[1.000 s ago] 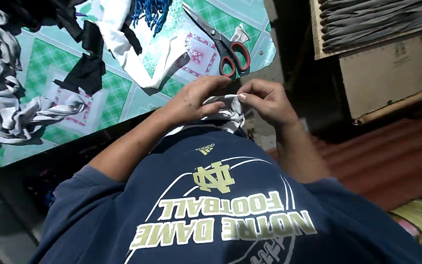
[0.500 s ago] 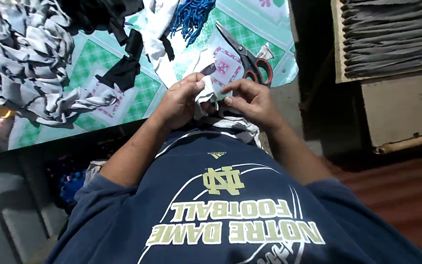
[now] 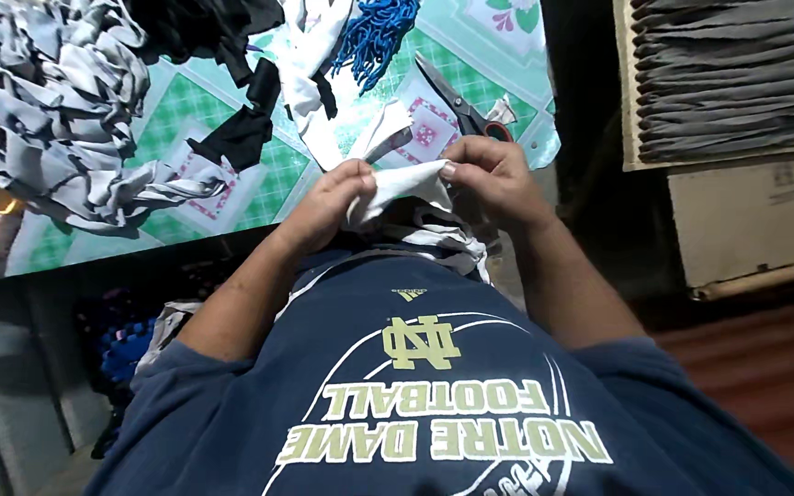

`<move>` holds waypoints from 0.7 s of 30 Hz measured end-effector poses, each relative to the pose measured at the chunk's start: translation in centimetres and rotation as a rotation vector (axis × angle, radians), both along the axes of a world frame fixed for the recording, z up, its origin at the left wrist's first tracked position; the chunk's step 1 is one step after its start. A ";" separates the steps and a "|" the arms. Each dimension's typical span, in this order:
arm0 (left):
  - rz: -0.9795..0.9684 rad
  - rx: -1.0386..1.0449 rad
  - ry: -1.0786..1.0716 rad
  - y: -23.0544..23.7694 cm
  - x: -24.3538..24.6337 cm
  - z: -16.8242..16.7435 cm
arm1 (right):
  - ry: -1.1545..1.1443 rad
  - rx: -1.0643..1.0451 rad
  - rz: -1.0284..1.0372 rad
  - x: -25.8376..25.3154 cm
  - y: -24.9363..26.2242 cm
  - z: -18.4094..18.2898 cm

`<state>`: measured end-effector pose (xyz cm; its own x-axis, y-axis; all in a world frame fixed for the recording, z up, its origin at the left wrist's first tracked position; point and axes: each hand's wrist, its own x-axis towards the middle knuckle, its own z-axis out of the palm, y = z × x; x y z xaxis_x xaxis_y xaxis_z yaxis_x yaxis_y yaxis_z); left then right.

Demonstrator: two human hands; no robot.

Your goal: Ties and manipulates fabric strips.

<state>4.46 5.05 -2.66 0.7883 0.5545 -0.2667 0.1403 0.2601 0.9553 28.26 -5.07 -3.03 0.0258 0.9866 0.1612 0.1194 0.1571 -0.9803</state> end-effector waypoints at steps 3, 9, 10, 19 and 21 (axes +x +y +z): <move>-0.198 0.327 0.119 -0.6 0.1 -0.4 | -0.004 -0.056 0.129 0.5 0.6 1.6; -0.077 0.497 -0.227 -1.3 2.4 -0.3 | -0.179 -0.076 0.274 -0.6 2.6 3.9; -0.029 0.497 -0.222 -1.3 2.5 -0.1 | -0.178 -0.075 0.268 -0.7 2.6 4.0; 0.095 0.375 -0.178 -1.1 1.9 -1.3 | -0.075 -0.106 0.139 -1.8 1.2 0.2; 0.088 0.367 -0.159 -0.8 1.9 -1.4 | -0.019 -0.104 0.076 -2.0 0.9 -0.3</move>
<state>6.41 4.24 -4.11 0.7488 0.6576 0.0831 -0.0246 -0.0978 0.9949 26.28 -4.14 -3.32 -0.0521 0.9970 0.0574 0.1293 0.0638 -0.9896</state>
